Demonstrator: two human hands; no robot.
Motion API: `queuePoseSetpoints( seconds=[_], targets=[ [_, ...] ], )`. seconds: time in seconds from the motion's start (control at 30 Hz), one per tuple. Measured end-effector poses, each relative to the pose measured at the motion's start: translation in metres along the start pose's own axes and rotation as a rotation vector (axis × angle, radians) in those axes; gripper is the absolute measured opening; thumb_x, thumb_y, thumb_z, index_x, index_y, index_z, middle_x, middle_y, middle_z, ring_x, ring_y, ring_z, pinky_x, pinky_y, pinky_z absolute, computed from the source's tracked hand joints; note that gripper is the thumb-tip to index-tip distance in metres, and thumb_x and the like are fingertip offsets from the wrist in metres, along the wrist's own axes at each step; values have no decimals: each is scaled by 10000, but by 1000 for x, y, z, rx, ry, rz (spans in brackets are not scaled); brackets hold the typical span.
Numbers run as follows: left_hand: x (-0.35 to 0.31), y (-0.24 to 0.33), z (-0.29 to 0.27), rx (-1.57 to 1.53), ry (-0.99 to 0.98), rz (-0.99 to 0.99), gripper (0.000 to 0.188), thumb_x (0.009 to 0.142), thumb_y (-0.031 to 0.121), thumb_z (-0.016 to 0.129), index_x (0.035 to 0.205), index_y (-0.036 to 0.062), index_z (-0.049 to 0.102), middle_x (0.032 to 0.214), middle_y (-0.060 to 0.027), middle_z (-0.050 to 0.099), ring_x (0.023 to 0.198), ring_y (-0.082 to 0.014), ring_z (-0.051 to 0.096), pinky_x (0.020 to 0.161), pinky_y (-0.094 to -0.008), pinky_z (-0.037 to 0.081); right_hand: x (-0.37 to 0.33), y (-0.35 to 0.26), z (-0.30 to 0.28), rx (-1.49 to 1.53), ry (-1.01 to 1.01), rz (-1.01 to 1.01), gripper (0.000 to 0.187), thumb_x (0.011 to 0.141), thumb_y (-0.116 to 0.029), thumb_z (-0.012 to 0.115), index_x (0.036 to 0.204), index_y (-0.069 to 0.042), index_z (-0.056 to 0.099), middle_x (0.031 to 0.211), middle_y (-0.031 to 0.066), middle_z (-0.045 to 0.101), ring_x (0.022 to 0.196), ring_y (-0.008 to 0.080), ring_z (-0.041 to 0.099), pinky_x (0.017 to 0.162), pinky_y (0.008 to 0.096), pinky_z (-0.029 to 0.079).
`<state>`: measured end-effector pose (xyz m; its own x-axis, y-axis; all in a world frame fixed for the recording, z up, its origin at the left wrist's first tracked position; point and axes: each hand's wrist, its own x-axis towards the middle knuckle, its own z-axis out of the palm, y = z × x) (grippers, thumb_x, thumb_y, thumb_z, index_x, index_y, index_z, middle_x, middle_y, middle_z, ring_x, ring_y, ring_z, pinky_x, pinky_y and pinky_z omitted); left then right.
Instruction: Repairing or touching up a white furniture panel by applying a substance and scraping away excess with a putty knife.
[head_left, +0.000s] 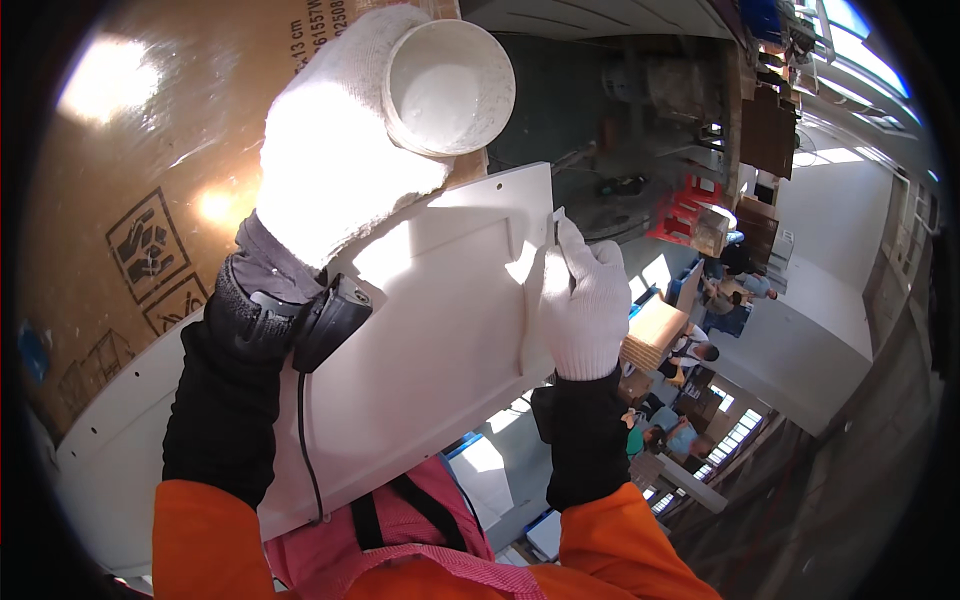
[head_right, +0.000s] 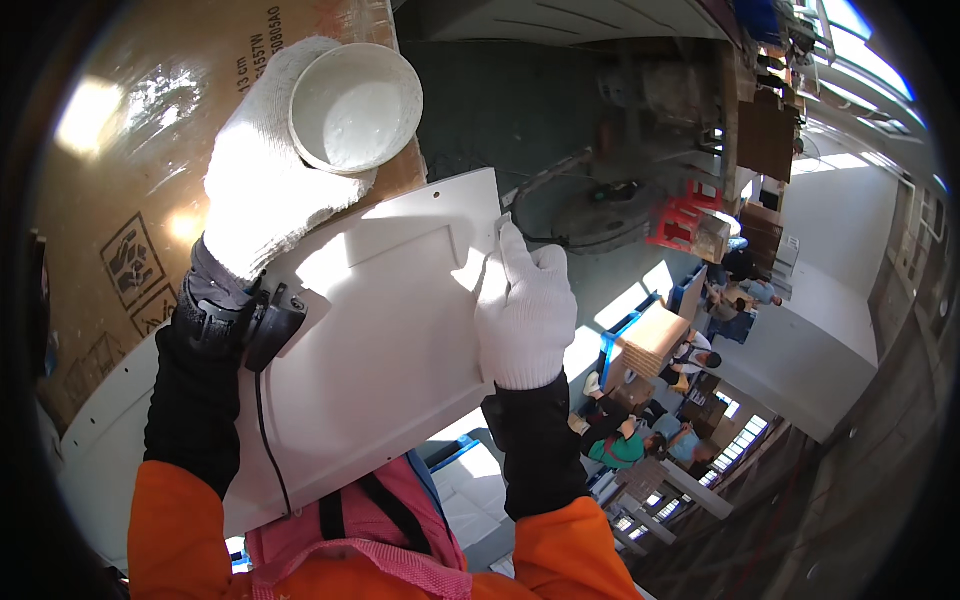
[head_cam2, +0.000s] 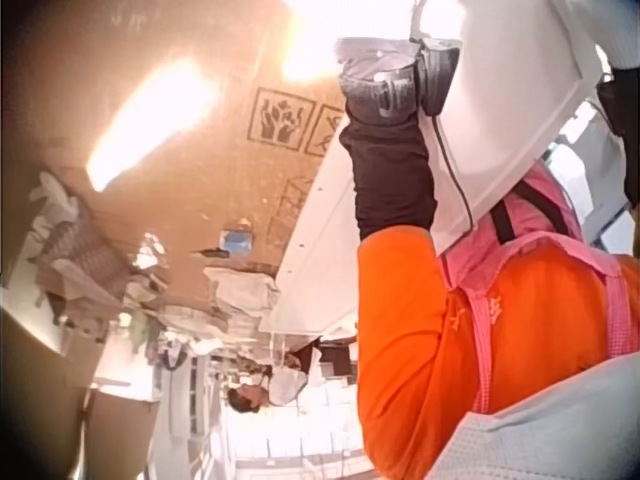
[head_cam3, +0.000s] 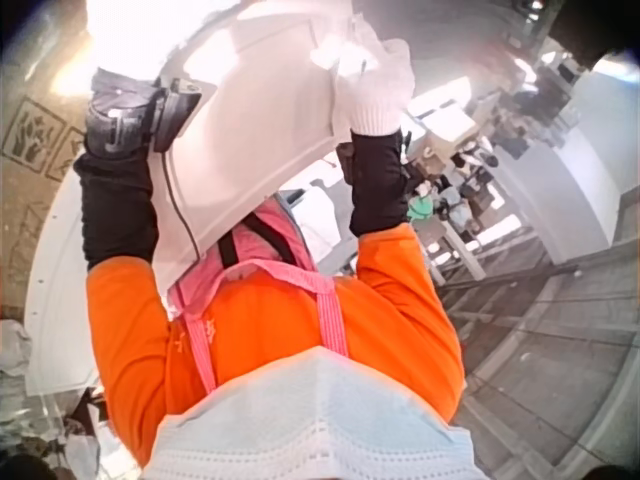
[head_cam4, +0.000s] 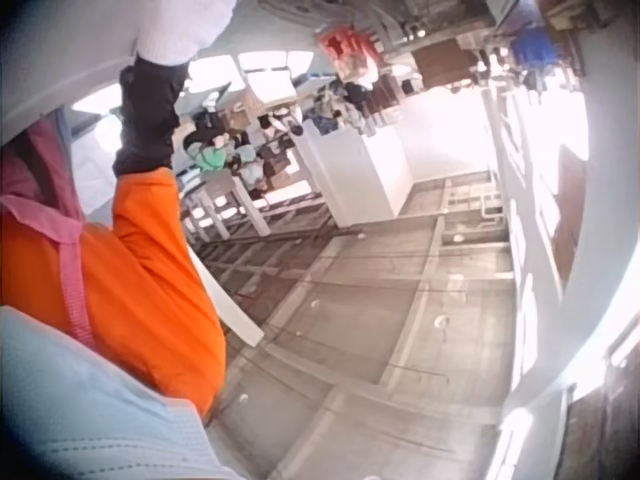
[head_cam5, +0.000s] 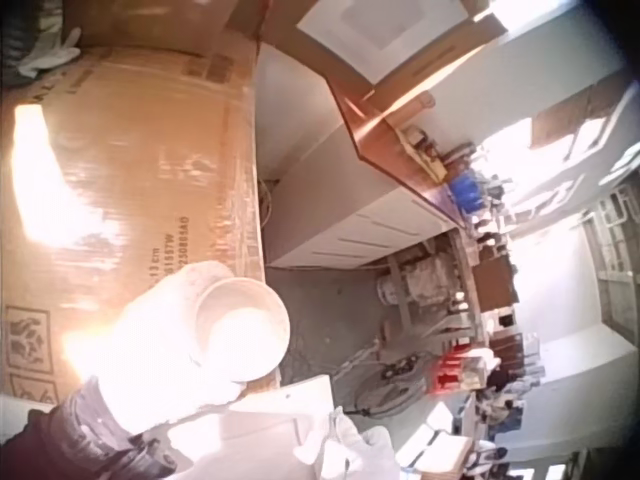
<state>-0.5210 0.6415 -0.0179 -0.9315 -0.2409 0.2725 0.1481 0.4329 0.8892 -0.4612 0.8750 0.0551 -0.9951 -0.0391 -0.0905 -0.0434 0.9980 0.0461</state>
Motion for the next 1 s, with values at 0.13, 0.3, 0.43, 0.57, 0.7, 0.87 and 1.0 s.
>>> queuePoseSetpoints(
  seconds=[0.13,0.3,0.43,0.57,0.7,0.87,1.0],
  targets=[
    [3,-1,1,6,26,80,733,654,198,884,1331,131,612,1203,-91,712,1076,-292,714,933,-356,587,5,-5,10,191,81,35,446,871,-101,704,1317,-85,705,816,101,530,704,252,596,627,354,475],
    [2,-1,2,-80,73,74,698,611,290,940,1238,124,681,1104,-104,734,999,-309,727,887,-368,590,7,-9,10,-2,-52,52,483,851,-157,741,1326,-83,699,824,110,526,695,248,582,624,347,473],
    [-3,-4,-4,-104,39,21,684,628,262,926,1250,127,676,1115,-103,734,1011,-308,726,902,-367,589,9,-16,-5,-31,-169,52,523,832,-169,754,1346,-100,686,836,112,519,699,252,576,637,341,478],
    [-1,-2,1,-74,7,48,706,676,187,856,1337,152,607,1214,-83,716,1085,-238,719,939,-349,582,6,-15,1,127,-15,86,522,837,-160,739,1353,-114,680,838,109,511,711,260,572,651,340,480],
    [0,0,1,-136,0,16,692,650,230,893,1288,131,645,1174,-98,718,1050,-286,719,918,-361,585,4,-14,12,68,-27,95,492,840,-137,747,1327,-95,696,845,101,526,731,245,585,661,335,482],
    [0,-9,-2,78,30,80,718,662,212,878,1324,127,613,1242,-79,693,1085,-272,708,936,-350,581,2,-16,8,67,-38,36,427,868,-76,718,1295,-78,715,833,95,542,713,239,591,650,341,485],
    [1,-3,6,18,17,69,734,652,215,886,1328,133,614,1255,-72,689,1081,-276,710,932,-352,586,-1,-9,16,57,73,-39,466,854,-242,725,1303,-126,681,858,107,549,638,289,645,570,386,533]
  ],
)
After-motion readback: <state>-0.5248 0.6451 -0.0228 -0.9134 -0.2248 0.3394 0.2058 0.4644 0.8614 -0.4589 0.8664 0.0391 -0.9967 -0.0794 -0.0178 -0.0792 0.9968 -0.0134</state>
